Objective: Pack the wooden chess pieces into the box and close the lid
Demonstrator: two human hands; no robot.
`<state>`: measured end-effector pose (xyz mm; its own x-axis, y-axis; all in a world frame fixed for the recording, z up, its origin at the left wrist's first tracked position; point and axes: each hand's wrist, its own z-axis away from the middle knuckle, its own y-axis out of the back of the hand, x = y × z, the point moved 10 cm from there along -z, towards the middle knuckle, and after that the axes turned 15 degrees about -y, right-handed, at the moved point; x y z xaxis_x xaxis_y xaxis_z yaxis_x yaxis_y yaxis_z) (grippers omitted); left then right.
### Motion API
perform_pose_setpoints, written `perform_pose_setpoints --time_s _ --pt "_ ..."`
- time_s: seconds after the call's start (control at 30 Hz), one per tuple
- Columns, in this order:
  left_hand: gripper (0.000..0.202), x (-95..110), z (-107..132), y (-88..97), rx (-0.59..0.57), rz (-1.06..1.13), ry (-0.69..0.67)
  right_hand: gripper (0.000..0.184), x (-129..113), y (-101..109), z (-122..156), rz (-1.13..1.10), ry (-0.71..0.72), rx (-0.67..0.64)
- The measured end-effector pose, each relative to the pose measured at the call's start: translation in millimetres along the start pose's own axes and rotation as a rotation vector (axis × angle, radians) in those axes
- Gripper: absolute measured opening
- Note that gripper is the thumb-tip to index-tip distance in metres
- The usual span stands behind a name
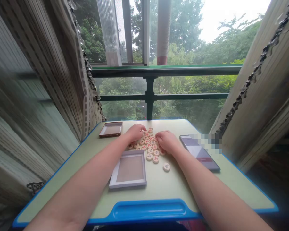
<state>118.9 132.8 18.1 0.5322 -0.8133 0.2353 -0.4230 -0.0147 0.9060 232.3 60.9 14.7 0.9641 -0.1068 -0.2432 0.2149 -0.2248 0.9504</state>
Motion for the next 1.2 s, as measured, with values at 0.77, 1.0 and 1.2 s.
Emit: perform_pose_setpoints --time_s 0.77,1.0,1.2 --pt "0.027 -16.1 6.9 -8.2 -0.061 -0.076 0.145 0.03 14.0 0.6 -8.6 -0.046 -0.111 0.042" --pt "0.023 -25.2 12.5 -3.4 0.073 0.029 0.203 0.024 27.0 6.6 -11.0 -0.153 -0.193 0.049" --pt "0.015 -9.0 7.7 1.1 0.076 -0.006 0.099 0.028 32.4 6.9 -12.0 -0.177 -0.219 0.035"
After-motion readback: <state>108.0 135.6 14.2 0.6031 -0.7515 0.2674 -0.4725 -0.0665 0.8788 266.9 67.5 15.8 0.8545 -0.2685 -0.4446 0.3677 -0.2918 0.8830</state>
